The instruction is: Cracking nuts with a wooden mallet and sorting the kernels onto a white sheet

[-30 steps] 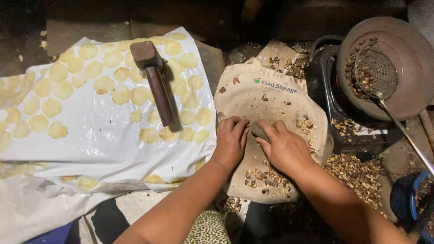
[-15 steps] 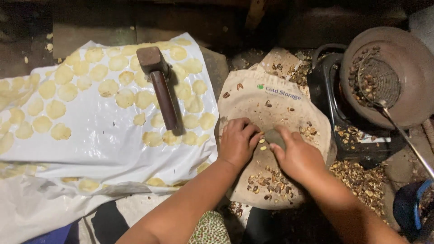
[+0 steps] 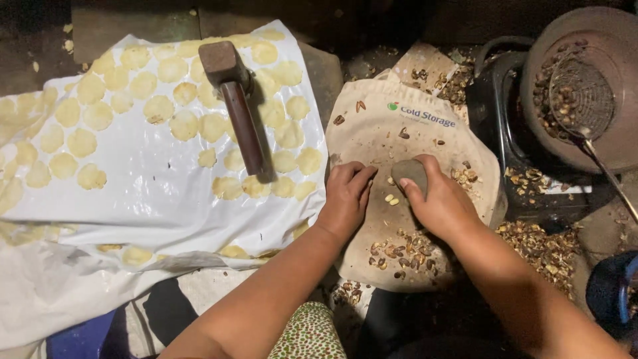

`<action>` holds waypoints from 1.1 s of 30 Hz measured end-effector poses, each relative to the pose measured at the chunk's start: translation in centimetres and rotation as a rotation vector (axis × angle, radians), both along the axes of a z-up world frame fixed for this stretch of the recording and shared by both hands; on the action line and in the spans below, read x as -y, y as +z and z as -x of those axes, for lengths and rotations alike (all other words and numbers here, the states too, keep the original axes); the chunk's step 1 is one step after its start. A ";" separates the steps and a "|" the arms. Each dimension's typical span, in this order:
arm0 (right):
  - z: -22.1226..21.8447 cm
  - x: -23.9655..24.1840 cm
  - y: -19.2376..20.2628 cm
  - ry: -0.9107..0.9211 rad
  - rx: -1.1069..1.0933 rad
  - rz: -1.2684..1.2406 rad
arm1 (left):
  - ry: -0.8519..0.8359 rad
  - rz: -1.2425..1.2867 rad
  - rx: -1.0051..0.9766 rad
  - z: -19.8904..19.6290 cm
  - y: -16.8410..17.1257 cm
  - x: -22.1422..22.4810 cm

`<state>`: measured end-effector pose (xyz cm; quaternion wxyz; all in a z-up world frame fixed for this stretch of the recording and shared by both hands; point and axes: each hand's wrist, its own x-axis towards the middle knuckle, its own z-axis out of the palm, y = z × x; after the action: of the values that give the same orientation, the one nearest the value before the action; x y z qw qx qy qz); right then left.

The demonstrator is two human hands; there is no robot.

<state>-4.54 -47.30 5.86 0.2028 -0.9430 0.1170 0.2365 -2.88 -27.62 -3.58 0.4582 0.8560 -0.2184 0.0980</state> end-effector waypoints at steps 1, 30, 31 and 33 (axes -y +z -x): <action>-0.3 -0.2 0.2 -0.007 0.010 0.006 | -0.007 0.006 0.010 -0.2 0.0 0.3; -0.2 -2.9 2.5 0.182 -0.002 0.194 | 0.055 0.044 -0.052 -0.2 0.2 -0.1; 0.5 -3.1 3.2 0.182 0.010 0.201 | 0.055 0.051 -0.039 -0.3 0.2 0.1; 1.7 -3.8 4.0 0.333 0.032 0.321 | 0.035 -0.041 -0.100 -0.4 -0.1 0.1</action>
<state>-6.21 -43.55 9.87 0.0104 -0.9730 -0.0073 0.2303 -2.43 -27.77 -3.67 0.4493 0.8727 -0.1821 0.0588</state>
